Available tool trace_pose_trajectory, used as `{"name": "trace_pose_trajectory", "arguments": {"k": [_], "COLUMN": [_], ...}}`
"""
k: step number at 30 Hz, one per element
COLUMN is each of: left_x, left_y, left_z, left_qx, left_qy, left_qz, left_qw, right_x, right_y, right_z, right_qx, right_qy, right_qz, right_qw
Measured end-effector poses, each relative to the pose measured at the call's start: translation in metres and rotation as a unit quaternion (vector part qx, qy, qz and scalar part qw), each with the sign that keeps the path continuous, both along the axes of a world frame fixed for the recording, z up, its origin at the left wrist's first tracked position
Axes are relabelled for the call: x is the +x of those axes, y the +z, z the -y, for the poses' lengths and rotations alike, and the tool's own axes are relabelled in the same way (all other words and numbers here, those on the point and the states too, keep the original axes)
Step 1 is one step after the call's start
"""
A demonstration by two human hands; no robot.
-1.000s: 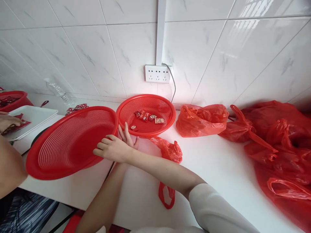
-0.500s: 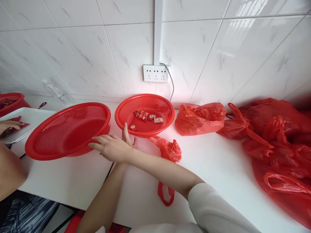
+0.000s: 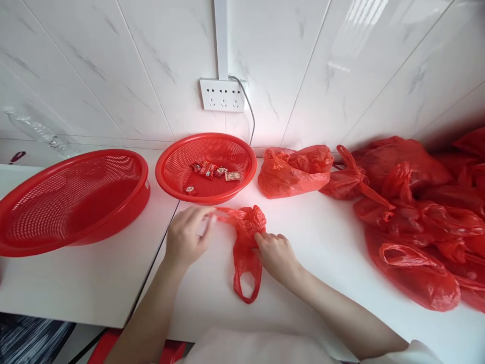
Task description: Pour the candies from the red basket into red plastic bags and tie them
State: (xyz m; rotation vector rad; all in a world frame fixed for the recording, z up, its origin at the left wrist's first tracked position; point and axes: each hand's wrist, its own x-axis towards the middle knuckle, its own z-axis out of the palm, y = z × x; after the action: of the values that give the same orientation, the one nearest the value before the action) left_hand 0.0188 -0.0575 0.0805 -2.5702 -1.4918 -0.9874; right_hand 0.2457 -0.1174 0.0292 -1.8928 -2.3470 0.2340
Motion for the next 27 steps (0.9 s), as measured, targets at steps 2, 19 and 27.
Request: {"name": "trace_pose_trajectory", "arguments": {"k": [2,19,27], "left_x": [0.020,0.004,0.036], "left_y": [0.001,0.016,0.037], "left_z": [0.004,-0.013,0.035], "left_qx": [-0.060,-0.419,-0.142], "left_qy": [-0.150,0.020,-0.052], "left_qz": [-0.051,-0.090,-0.162], "left_qw": [0.986,0.903,0.975], "right_x": [0.008,0.112,0.026], "right_y": [0.001,0.078,0.071], "right_z": [-0.003,-0.027,0.010], "right_qx": [-0.022,0.151,0.151], "right_qy": [0.011,0.029,0.249], "right_qz": [-0.056,-0.056,-0.085], "right_qw": [0.998,0.986,0.953]}}
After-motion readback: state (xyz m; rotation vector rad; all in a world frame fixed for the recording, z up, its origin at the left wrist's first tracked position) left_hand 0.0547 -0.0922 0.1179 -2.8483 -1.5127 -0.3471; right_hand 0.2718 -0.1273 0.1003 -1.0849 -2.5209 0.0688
